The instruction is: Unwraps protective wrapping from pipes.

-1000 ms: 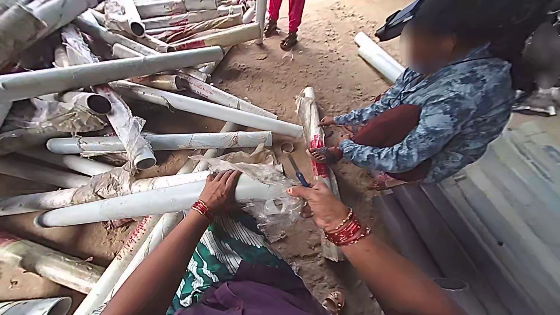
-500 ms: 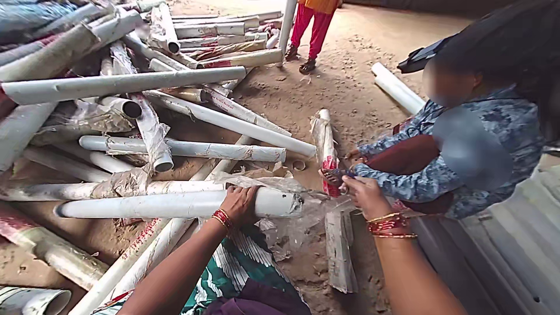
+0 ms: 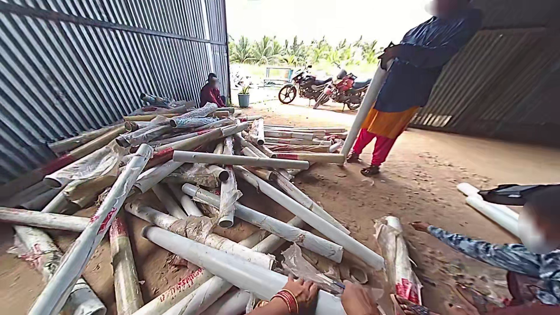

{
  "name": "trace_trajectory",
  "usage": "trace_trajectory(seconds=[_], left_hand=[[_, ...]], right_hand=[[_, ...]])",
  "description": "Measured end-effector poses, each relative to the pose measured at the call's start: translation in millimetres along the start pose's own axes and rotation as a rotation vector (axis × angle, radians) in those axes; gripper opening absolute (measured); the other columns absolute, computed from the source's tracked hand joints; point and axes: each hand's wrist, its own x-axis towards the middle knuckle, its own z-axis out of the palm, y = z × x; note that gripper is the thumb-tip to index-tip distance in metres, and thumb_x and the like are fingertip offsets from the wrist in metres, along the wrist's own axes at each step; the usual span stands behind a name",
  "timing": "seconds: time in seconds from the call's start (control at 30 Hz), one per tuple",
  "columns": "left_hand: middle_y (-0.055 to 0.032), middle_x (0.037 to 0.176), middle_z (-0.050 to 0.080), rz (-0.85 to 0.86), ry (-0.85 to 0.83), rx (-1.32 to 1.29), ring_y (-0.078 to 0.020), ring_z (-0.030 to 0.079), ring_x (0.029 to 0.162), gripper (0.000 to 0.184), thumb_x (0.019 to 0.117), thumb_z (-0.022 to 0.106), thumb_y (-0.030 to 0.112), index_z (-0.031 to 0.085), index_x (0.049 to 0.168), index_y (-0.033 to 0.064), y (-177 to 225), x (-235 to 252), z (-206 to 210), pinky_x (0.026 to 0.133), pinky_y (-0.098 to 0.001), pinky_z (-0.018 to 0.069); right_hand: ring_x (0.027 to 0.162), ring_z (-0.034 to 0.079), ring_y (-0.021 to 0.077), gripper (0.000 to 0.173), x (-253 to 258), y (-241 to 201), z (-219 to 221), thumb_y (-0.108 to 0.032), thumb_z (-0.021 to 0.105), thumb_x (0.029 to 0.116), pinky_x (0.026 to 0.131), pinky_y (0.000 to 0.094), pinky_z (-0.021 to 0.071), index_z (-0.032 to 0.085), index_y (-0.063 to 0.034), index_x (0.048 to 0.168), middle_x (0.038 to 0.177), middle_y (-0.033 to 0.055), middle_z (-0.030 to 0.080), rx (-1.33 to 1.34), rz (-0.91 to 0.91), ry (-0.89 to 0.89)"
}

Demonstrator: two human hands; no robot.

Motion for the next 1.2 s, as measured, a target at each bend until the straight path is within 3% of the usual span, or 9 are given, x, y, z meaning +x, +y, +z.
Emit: trace_trajectory(seconds=[0.13, 0.17, 0.33, 0.4, 0.5, 0.6, 0.7, 0.93, 1.2], left_hand=[[-0.0196, 0.161, 0.04, -0.003, 0.024, -0.042, -0.0439, 0.034, 0.15, 0.097, 0.0813, 0.087, 0.033, 0.036, 0.158, 0.0048, 3.6, 2.6, 2.9, 0.115, -0.0763, 0.019], [-0.0195, 0.16, 0.041, -0.003, 0.029, -0.056, -0.044, 0.031, 0.151, 0.095, 0.0815, 0.087, 0.032, 0.037, 0.158, 0.0048, 4.5, 4.5, 3.3, 0.116, -0.0774, 0.0148], [-0.0175, 0.162, 0.041, -0.024, 0.042, -0.096, -0.042, 0.015, 0.157, 0.065, 0.1009, 0.064, 0.019, 0.037, 0.158, 0.0049, 2.6, -1.7, -5.7, 0.118, -0.0746, 0.0031], [-0.0185, 0.16, 0.043, -0.019, 0.025, -0.062, -0.0433, 0.017, 0.157, 0.07, 0.0979, 0.068, 0.024, 0.037, 0.158, 0.0049, 8.3, -5.1, 1.2, 0.118, -0.0741, 0.0066], [-0.015, 0.158, 0.045, -0.029, 0.013, 0.039, -0.0404, 0.025, 0.154, 0.094, 0.0797, 0.084, 0.042, 0.04, 0.156, 0.0091, 6.0, 1.4, 4.3, 0.116, -0.0748, 0.0157], [-0.017, 0.153, 0.049, -0.017, 0.045, 0.11, -0.0379, 0.039, 0.147, 0.096, 0.0759, 0.085, 0.046, 0.043, 0.153, 0.0064, 3.5, 2.0, 6.6, 0.114, -0.0698, 0.0276], [-0.0203, 0.151, 0.05, -0.003, 0.058, 0.128, -0.0396, 0.044, 0.143, 0.098, 0.0743, 0.086, 0.046, 0.043, 0.152, 0.0041, 1.2, 8.5, 11.9, 0.114, -0.0664, 0.031], [-0.021, 0.152, 0.049, -0.037, 0.021, 0.117, -0.0401, 0.047, 0.141, 0.097, 0.0744, 0.087, 0.043, 0.043, 0.151, 0.0022, 7.8, 12.8, 9.9, 0.11, -0.0626, 0.0385], [-0.0216, 0.147, 0.053, -0.036, 0.027, 0.151, -0.0405, 0.05, 0.138, 0.094, 0.0753, 0.087, 0.041, 0.045, 0.15, 0.0029, 9.0, 10.9, 11.1, 0.107, -0.0624, 0.0413]], right_hand=[[0.105, 0.066, 0.041, 0.038, 18.5, 44.3, 0.6, -0.019, 0.047, 0.1105, 0.096, 0.0549, 0.0485, 0.062, 0.014, 0.124, 0.113, 0.0342, 0.065, 0.675, 0.119, 0.319], [0.084, 0.06, 0.0293, 0.039, 20.9, 55.0, 6.3, -0.024, 0.045, 0.1115, 0.079, 0.0468, 0.05, 0.058, 0.0113, 0.122, 0.1, 0.025, 0.06, 0.821, 0.167, 0.317], [0.061, 0.046, 0.0144, 0.034, -1.5, 83.0, 19.6, -0.024, 0.043, 0.1115, 0.057, 0.0338, 0.0424, 0.053, 0.0061, 0.125, 0.085, 0.0105, 0.049, 1.11, 0.391, 0.343], [0.067, 0.05, 0.0127, 0.032, -11.9, 102.9, 28.6, -0.021, 0.043, 0.1113, 0.064, 0.0317, 0.0452, 0.054, 0.0063, 0.124, 0.09, 0.0099, 0.052, 1.072, 0.479, 0.409], [0.118, 0.062, 0.034, 0.038, -1.5, 135.8, 48.9, -0.019, 0.047, 0.1099, 0.105, 0.047, 0.0453, 0.059, 0.0123, 0.129, 0.127, 0.0299, 0.063, 0.79, 0.557, 0.338], [0.125, 0.06, 0.0362, 0.041, -1.7, 152.7, 68.9, -0.022, 0.044, 0.1108, 0.108, 0.0489, 0.0443, 0.059, 0.0114, 0.129, 0.132, 0.0299, 0.061, 0.58, 0.568, 0.094], [0.133, 0.055, 0.0413, 0.042, -19.0, 145.2, 55.0, -0.021, 0.039, 0.1123, 0.115, 0.0525, 0.0378, 0.06, 0.0111, 0.131, 0.136, 0.0319, 0.059, 0.49, 0.389, 0.243], [0.116, 0.065, 0.0399, 0.044, -53.6, 45.6, 68.3, -0.02, 0.038, 0.1121, 0.106, 0.0503, 0.0461, 0.064, 0.0127, 0.124, 0.117, 0.0308, 0.068, 0.751, 0.173, 0.547], [0.067, 0.059, 0.0262, 0.046, -40.9, 56.1, 91.0, -0.026, 0.043, 0.1105, 0.071, 0.0458, 0.0492, 0.062, 0.008, 0.086, 0.068, 0.015, 0.057, 0.786, 0.169, 0.714]])
